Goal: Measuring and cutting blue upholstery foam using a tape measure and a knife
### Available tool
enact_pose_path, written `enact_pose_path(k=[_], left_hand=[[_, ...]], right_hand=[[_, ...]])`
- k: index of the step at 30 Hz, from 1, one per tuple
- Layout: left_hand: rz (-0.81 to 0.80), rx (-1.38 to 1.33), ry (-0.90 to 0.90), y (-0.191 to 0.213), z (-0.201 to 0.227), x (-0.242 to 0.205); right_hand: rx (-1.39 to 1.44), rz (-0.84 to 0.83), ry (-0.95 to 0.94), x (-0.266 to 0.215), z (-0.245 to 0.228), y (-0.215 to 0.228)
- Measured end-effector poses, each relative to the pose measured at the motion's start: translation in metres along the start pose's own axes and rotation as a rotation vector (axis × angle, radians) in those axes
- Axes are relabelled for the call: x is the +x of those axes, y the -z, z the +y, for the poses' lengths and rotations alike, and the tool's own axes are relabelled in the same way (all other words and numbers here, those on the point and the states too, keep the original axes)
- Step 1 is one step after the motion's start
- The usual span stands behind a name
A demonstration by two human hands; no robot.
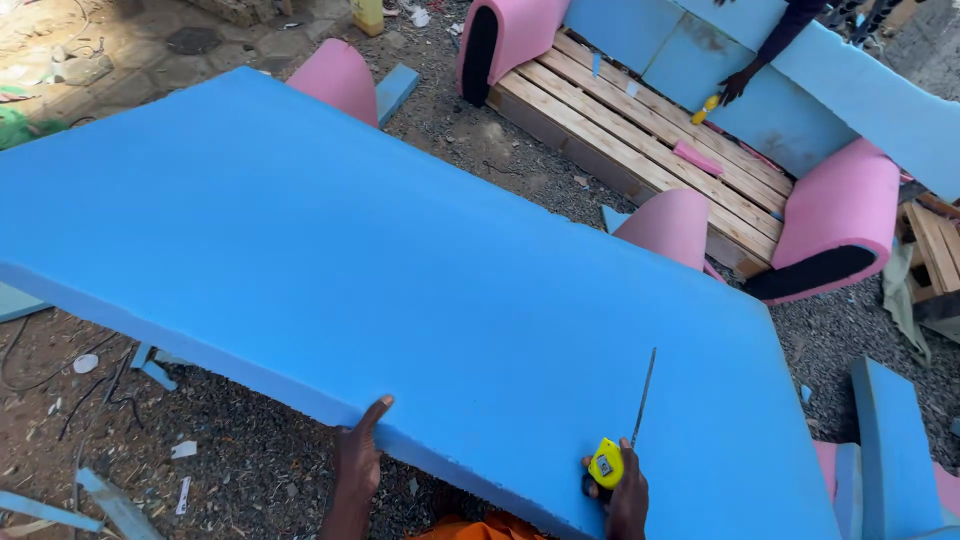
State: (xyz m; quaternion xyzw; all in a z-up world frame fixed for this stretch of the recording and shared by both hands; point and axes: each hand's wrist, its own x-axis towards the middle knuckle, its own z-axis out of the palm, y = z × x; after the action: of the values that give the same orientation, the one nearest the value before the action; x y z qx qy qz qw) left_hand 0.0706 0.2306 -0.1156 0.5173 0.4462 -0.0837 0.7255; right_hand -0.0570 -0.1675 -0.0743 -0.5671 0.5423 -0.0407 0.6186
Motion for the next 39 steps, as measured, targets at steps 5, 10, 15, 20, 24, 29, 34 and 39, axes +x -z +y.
enact_pose_path(k=[5, 10, 15, 20, 24, 29, 34, 39], left_hand=[[0.009, 0.014, 0.015, 0.003, -0.013, 0.023], [0.039, 0.029, 0.032, 0.0, -0.014, 0.024], [0.106, 0.04, -0.12, -0.015, -0.009, 0.007], [0.069, 0.098, -0.176, -0.057, 0.045, -0.051], [-0.136, 0.261, -0.342, -0.091, 0.106, -0.103], [-0.153, 0.325, -0.258, -0.147, 0.196, -0.162], [-0.208, 0.274, -0.382, -0.167, 0.187, -0.136], [-0.108, 0.458, -0.263, -0.159, 0.183, -0.162]], right_hand=[[0.126, -0.014, 0.016, -0.001, -0.009, -0.004], [0.15, -0.037, 0.014, -0.001, -0.008, -0.004], [0.168, -0.014, 0.112, 0.028, 0.002, 0.005], [0.141, 0.062, 0.163, 0.017, -0.045, 0.013], [0.05, 0.106, 0.389, -0.037, -0.123, 0.02], [0.071, 0.056, 0.589, -0.05, -0.21, 0.026], [0.092, -0.035, 0.698, -0.013, -0.233, 0.029], [-0.08, 0.108, 0.593, -0.028, -0.214, 0.015]])
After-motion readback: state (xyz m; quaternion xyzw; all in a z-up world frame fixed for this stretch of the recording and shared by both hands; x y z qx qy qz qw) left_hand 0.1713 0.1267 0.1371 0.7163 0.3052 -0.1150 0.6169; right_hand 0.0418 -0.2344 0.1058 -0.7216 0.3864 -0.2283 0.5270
